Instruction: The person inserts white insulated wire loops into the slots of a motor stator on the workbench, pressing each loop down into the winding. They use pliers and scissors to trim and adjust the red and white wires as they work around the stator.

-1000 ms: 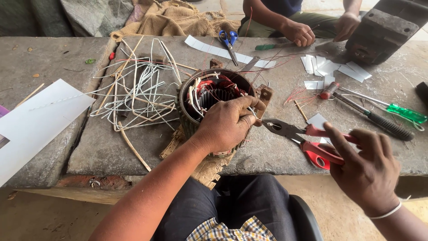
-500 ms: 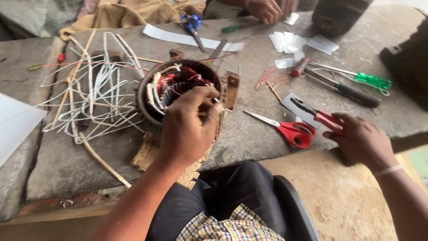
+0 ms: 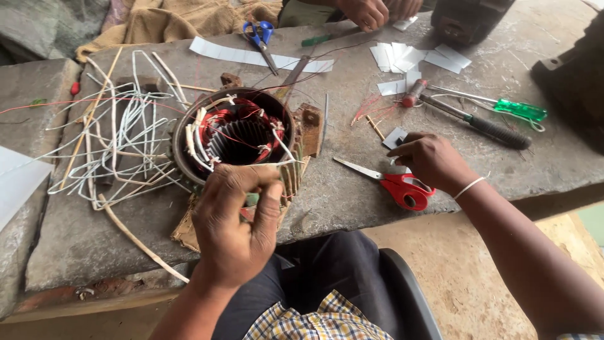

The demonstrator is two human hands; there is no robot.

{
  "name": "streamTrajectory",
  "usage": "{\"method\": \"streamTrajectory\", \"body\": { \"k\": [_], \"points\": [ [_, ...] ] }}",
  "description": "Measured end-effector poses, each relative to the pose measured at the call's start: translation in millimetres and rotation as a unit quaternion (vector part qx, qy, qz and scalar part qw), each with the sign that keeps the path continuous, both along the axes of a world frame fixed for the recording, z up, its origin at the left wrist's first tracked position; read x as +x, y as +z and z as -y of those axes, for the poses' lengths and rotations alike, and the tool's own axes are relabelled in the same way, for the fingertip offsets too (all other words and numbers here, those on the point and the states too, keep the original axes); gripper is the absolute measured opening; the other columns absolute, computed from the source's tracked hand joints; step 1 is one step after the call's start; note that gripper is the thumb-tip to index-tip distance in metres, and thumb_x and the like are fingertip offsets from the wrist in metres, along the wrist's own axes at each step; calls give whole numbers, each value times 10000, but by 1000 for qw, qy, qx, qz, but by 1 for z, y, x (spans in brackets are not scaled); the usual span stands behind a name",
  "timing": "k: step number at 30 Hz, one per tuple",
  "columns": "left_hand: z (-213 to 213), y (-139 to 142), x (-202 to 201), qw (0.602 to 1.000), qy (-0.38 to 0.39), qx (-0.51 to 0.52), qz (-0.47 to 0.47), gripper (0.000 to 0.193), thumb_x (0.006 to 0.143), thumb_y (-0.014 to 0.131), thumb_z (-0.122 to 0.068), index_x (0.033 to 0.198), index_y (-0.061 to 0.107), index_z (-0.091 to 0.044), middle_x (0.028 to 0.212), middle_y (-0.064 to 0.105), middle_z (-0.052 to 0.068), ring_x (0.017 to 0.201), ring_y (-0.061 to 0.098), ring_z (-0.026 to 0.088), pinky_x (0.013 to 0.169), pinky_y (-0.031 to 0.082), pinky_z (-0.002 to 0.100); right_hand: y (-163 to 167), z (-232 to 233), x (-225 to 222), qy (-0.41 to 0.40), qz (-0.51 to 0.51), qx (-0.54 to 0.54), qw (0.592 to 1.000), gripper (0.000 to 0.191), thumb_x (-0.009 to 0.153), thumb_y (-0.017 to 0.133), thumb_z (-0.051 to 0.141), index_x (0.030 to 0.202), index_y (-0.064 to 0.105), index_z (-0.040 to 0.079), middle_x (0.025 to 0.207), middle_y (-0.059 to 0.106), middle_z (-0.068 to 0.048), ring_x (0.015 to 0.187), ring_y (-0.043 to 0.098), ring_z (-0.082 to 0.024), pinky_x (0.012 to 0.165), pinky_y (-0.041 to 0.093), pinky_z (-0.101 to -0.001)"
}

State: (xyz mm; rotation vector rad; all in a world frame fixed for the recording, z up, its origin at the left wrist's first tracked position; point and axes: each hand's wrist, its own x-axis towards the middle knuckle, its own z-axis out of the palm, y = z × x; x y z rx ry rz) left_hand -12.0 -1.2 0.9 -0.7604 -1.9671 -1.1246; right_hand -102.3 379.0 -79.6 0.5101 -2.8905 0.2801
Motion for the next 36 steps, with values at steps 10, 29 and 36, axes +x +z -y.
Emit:
{"method": "streamTrajectory", "body": {
  "k": [10,29,36],
  "points": [
    [19,19,-49,989,-52,-82,112,185,945,743,-177,1096,736,-71,1068,746,101,1033,712,274,915,553,407,24,79,39,12,45,-396,917,197,953,726,100,1137,749,35,991,756,-81,889,702,-161,815,576,-285],
    [22,14,-40,982,-33,-148,110,232,848,786,-219,1078,804,-194,988,731,43,947,680,246,860,539,396,51,200,78,10,-123,-423,898,171,921,760,47,1089,760,14,955,763,-61,842,695,-83,736,558,-229],
    [22,16,-39,981,-31,-151,117,245,840,784,-225,1083,805,-202,989,721,44,966,673,247,876,537,404,54,200,78,22,-133,-403,905,168,919,758,45,1087,761,26,963,764,-65,839,707,-95,727,571,-235]
  ]
}}
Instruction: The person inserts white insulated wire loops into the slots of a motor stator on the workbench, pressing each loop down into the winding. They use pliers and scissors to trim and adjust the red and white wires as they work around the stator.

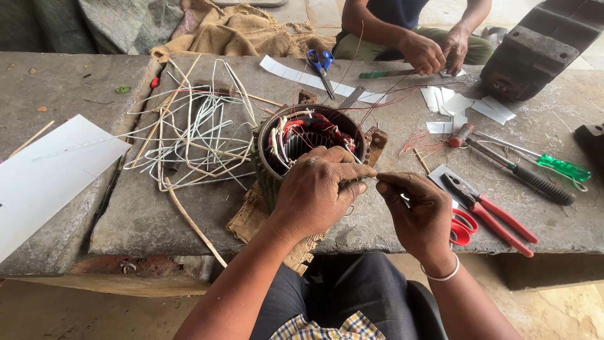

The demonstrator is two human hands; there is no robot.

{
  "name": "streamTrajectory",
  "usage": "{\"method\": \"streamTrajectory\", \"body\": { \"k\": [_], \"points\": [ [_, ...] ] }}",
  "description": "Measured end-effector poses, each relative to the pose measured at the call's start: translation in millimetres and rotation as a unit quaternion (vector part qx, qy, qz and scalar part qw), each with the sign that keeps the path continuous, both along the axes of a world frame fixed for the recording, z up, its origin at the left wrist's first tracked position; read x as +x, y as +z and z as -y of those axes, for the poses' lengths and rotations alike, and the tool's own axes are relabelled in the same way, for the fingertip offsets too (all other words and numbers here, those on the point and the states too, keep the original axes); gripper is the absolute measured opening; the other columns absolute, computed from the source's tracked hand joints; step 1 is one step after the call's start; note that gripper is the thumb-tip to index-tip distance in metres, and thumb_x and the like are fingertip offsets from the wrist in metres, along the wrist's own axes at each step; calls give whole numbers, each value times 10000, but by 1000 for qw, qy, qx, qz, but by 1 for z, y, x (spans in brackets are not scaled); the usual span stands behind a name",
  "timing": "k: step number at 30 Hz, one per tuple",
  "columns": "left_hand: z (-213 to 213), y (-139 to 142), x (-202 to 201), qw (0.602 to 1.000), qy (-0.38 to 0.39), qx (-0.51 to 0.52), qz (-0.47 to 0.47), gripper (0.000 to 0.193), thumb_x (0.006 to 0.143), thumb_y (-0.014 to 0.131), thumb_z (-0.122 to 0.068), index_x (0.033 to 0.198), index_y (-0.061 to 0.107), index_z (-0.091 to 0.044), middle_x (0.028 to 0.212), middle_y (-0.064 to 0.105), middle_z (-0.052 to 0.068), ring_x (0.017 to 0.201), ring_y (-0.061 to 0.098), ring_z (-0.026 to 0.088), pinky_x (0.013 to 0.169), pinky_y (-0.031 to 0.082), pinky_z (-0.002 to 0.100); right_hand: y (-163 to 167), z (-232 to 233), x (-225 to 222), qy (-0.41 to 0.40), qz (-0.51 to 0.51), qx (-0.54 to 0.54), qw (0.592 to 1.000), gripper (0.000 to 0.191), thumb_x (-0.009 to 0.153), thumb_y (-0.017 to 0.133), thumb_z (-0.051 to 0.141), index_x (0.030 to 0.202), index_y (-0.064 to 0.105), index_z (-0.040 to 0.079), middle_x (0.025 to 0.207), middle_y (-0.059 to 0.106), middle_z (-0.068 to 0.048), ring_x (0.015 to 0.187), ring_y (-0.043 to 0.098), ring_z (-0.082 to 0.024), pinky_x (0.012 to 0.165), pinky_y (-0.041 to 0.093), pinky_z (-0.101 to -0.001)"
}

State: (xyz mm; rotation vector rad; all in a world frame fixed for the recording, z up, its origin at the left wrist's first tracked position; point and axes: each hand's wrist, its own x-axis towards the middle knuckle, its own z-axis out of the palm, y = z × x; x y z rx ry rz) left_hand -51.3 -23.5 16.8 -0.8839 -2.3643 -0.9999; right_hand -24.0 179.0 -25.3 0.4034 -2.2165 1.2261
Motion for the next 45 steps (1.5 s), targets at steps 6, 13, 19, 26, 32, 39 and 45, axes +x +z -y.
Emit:
{"method": "streamTrajectory", "body": {
  "k": [6,13,19,26,32,39,45],
  "points": [
    [0,1,0,1000,6,-9,9,256,836,789,-241,1090,804,-215,996,717,43,978,669,247,881,535,405,4,1,2,-18,-16,43,999,175,904,761,33,1079,767,41,963,768,-69,831,737,-115,712,579,-236],
    [1,1,1,1000,7,-12,27,261,825,797,-265,1082,804,-217,1026,716,33,999,666,235,899,530,401,8,4,4,-19,-17,51,998,166,904,761,31,1069,769,49,940,770,-64,807,734,-106,688,578,-238],
    [1,2,1,1000,-2,-17,22,281,824,813,-284,1090,797,-195,1048,719,34,1025,666,242,934,511,415,1,1,2,-15,23,-9,1000,154,917,758,43,1070,770,22,931,776,-55,810,714,-97,704,577,-237],
    [2,1,1,999,-11,-15,32,326,814,814,-282,1127,788,-197,1060,732,27,1041,674,224,961,506,413,-11,-1,-5,97,84,-207,970,190,928,757,89,1077,727,-26,956,755,-70,854,705,-101,786,603,-240],
    [1,-1,0,999,-6,-18,35,309,815,820,-287,1105,788,-184,1044,748,3,1040,679,201,970,499,412,-6,1,-5,66,88,-141,984,159,935,751,92,1045,743,-23,905,765,-68,807,701,-101,738,592,-239],
    [2,-5,-1,999,-11,-5,32,306,822,821,-261,1113,774,-178,1089,763,11,1064,704,200,982,509,398,10,-1,-9,117,105,-120,980,205,922,752,105,1096,721,0,932,766,-57,834,712,-97,757,608,-244],
    [3,-5,-1,1000,-7,22,13,398,793,835,-237,1175,735,-184,1125,760,41,1092,690,245,992,495,422,19,0,-4,-3,-101,139,985,281,854,820,88,1113,726,32,1040,763,-77,918,758,-172,789,602,-284]
  ]
}}
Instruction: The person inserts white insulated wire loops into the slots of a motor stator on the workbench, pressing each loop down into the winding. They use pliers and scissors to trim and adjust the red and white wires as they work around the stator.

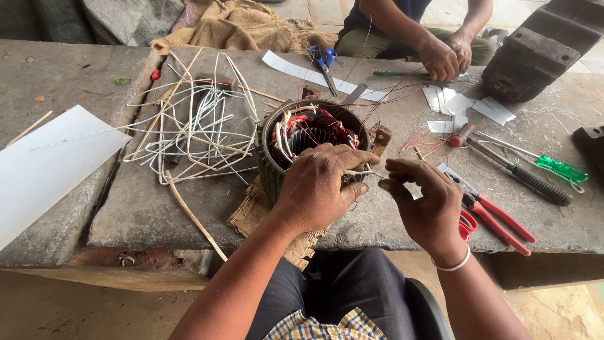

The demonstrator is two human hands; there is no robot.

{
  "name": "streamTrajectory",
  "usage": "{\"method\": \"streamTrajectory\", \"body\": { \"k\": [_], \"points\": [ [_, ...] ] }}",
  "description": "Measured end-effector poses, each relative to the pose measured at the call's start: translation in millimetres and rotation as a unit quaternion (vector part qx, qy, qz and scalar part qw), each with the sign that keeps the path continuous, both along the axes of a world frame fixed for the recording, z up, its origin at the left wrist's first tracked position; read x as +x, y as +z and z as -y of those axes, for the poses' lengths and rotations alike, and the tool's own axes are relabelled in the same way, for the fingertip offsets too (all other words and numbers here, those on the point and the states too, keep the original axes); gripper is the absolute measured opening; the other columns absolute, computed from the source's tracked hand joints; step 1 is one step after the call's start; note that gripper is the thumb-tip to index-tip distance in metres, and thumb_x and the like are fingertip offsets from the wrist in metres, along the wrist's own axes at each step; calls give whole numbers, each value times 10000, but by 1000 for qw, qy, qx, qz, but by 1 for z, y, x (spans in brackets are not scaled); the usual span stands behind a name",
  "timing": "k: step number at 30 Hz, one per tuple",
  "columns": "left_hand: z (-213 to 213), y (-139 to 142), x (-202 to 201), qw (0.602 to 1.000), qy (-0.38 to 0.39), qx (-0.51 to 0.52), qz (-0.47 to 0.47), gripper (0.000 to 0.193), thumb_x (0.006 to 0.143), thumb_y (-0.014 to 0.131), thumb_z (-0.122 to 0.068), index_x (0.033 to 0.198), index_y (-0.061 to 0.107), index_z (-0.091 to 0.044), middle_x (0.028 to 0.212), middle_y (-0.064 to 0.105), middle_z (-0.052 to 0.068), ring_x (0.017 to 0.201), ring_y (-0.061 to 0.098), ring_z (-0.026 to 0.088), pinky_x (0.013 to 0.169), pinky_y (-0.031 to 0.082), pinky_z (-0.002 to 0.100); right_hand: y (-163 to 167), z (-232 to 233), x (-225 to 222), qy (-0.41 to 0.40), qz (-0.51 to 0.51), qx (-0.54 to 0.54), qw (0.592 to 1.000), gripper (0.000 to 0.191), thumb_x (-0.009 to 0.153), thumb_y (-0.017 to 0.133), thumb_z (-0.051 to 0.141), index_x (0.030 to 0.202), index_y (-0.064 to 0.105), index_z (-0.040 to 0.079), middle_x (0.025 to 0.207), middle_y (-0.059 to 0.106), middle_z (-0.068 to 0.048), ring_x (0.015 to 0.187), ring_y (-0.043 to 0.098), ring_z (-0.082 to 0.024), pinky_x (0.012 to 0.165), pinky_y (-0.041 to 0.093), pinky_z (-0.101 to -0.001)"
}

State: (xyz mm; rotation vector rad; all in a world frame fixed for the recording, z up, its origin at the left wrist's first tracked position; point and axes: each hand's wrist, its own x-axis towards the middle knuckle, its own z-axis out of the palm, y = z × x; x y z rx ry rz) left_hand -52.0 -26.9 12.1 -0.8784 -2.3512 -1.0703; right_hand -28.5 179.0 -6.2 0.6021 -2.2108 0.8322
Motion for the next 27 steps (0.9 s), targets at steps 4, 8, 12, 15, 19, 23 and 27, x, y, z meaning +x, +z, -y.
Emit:
{"method": "streamTrajectory", "body": {
  "k": [4,8,12,15,19,23,27],
  "points": [
    [1,3,1,1000,-7,2,8,381,811,822,-225,1177,722,-192,1072,766,16,1067,704,223,975,508,416,0,3,1,-6,-85,44,995,121,906,799,62,1015,750,47,1000,751,-97,862,752,-211,728,590,-307],
    [1,4,2,999,-12,11,28,395,810,819,-218,1190,714,-192,1009,766,2,1009,711,209,937,533,403,-12,6,-4,-9,-91,48,995,70,923,777,52,975,735,30,947,747,-102,804,741,-194,683,582,-303],
    [2,3,1,999,-15,2,28,363,833,797,-187,1188,722,-191,981,769,6,984,713,211,913,537,402,-23,4,-11,10,202,-104,974,83,978,726,99,979,760,22,776,750,-119,652,679,-137,609,562,-286],
    [5,2,0,1000,-15,17,-10,329,872,770,-178,1196,721,-146,1035,756,33,1023,706,224,942,546,395,-12,-8,-20,96,297,-174,934,141,979,657,57,1054,765,6,885,763,-159,736,675,-147,677,615,-281],
    [8,4,3,996,46,-53,-51,261,863,776,-213,1086,749,-81,1014,748,63,980,692,250,909,515,448,30,-31,-45,204,75,67,974,267,897,670,-11,1161,711,-9,1120,738,-162,985,688,-233,875,585,-343],
    [15,11,4,998,32,-56,-10,141,861,765,-198,955,786,-95,896,757,39,903,682,259,856,486,474,60,-27,-84,424,209,139,870,367,918,659,16,1285,658,6,1290,716,-110,1025,759,-187,904,593,-333],
    [23,16,-1,1000,17,0,-13,132,891,762,-205,934,774,-81,911,754,41,913,679,255,877,520,430,75,-22,-108,421,313,171,834,409,861,736,81,1267,711,44,1133,814,-74,885,772,-168,852,644,-310]
  ]
}}
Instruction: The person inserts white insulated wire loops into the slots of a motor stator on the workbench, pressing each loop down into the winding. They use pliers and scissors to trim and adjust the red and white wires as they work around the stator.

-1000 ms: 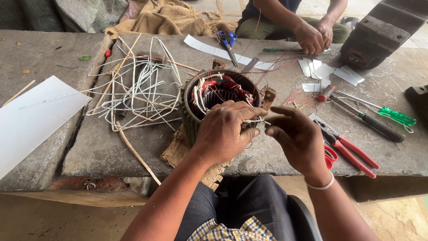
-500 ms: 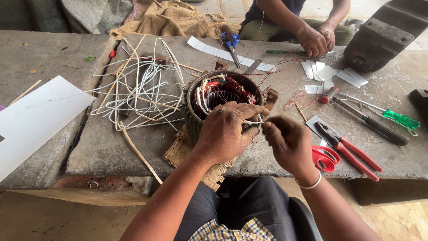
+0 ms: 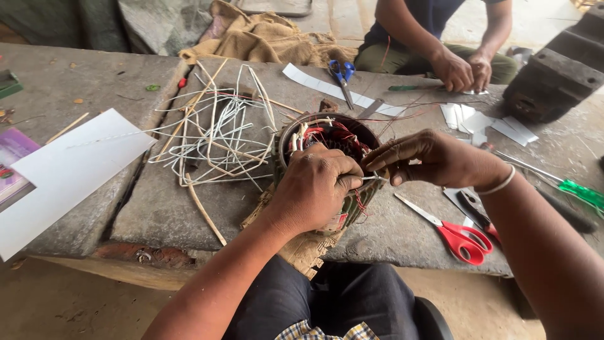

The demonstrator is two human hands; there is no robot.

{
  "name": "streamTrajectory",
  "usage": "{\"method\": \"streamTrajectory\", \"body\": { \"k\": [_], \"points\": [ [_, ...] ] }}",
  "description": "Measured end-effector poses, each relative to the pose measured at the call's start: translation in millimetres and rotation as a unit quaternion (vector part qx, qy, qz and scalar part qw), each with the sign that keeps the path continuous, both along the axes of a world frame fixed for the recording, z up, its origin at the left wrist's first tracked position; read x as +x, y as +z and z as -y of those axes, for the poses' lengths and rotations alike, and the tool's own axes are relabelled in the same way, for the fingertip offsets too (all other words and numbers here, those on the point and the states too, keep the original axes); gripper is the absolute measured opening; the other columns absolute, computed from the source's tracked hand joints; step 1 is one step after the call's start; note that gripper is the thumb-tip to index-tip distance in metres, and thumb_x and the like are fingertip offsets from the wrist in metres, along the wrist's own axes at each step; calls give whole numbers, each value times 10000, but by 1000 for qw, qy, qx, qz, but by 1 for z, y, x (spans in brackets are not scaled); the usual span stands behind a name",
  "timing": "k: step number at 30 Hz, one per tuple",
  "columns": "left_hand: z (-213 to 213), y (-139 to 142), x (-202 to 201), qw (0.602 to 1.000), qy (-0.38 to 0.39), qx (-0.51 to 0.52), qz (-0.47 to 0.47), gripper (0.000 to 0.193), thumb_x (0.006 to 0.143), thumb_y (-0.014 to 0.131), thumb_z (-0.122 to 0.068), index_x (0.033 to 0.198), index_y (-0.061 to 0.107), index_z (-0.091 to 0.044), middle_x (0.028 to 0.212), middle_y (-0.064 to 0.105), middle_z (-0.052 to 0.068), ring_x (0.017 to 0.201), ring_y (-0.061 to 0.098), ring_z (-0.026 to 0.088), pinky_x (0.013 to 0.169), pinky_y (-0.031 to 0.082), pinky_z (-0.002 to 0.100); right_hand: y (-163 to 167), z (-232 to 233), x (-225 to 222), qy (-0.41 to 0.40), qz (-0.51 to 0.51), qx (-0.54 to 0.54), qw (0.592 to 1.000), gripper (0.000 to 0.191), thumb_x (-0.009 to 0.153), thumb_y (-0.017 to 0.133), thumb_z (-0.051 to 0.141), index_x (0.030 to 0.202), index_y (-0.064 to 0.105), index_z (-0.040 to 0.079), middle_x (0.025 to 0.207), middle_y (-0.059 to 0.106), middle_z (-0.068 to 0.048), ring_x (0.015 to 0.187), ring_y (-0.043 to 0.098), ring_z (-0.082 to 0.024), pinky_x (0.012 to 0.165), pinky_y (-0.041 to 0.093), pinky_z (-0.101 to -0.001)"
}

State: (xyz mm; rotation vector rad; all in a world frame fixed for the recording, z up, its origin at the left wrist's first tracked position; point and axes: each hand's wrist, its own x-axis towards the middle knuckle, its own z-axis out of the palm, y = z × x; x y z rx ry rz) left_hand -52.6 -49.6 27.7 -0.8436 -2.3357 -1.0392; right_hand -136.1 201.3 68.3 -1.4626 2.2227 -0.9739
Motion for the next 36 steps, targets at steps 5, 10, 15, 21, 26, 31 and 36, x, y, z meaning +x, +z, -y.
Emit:
{"method": "streamTrajectory", "body": {
  "k": [5,10,15,21,26,31,36],
  "points": [
    [0,-2,2,1000,18,-9,-1,167,879,772,-202,949,762,-51,911,748,57,885,675,255,869,520,436,2,5,-14,109,-40,-38,992,317,885,752,100,1194,759,27,1212,772,-121,1112,729,-227,976,580,-355],
    [1,-4,2,1000,16,-3,-2,224,847,789,-222,993,766,-54,926,755,65,899,683,242,855,523,420,-4,9,-13,26,19,-17,999,300,837,778,172,1106,785,41,1056,799,-82,874,758,-172,737,624,-316],
    [2,-9,7,995,66,-30,-69,146,907,754,-167,1014,778,-70,936,763,58,909,681,222,904,472,402,-12,18,-6,6,-50,-84,995,237,832,808,202,992,768,32,943,777,-62,822,752,-148,720,619,-298],
    [2,-15,14,983,90,-59,-149,178,929,714,-165,1048,767,-43,967,752,66,950,661,228,910,421,385,-26,26,10,-88,-9,-113,990,148,851,821,139,895,741,22,824,745,-43,753,689,-116,662,563,-272],
    [-1,-16,13,982,101,-60,-146,186,960,711,-189,1051,762,-35,931,750,65,916,666,220,902,432,386,-26,30,19,-180,9,-71,981,146,836,821,115,864,719,14,744,733,-35,671,650,-71,581,534,-247],
    [-3,-22,15,983,121,-46,-130,223,966,691,-202,1081,753,-21,943,763,100,915,701,240,915,501,402,-18,24,19,-94,-44,-112,988,101,889,761,78,966,751,13,839,748,-32,737,657,-67,644,538,-239],
    [-8,-27,10,976,115,-76,-168,228,1001,647,-133,1138,730,30,986,763,152,925,717,268,885,558,402,-29,19,18,-140,53,-158,976,97,905,747,60,978,745,-5,823,729,-24,708,624,-63,610,519,-232]
  ]
}}
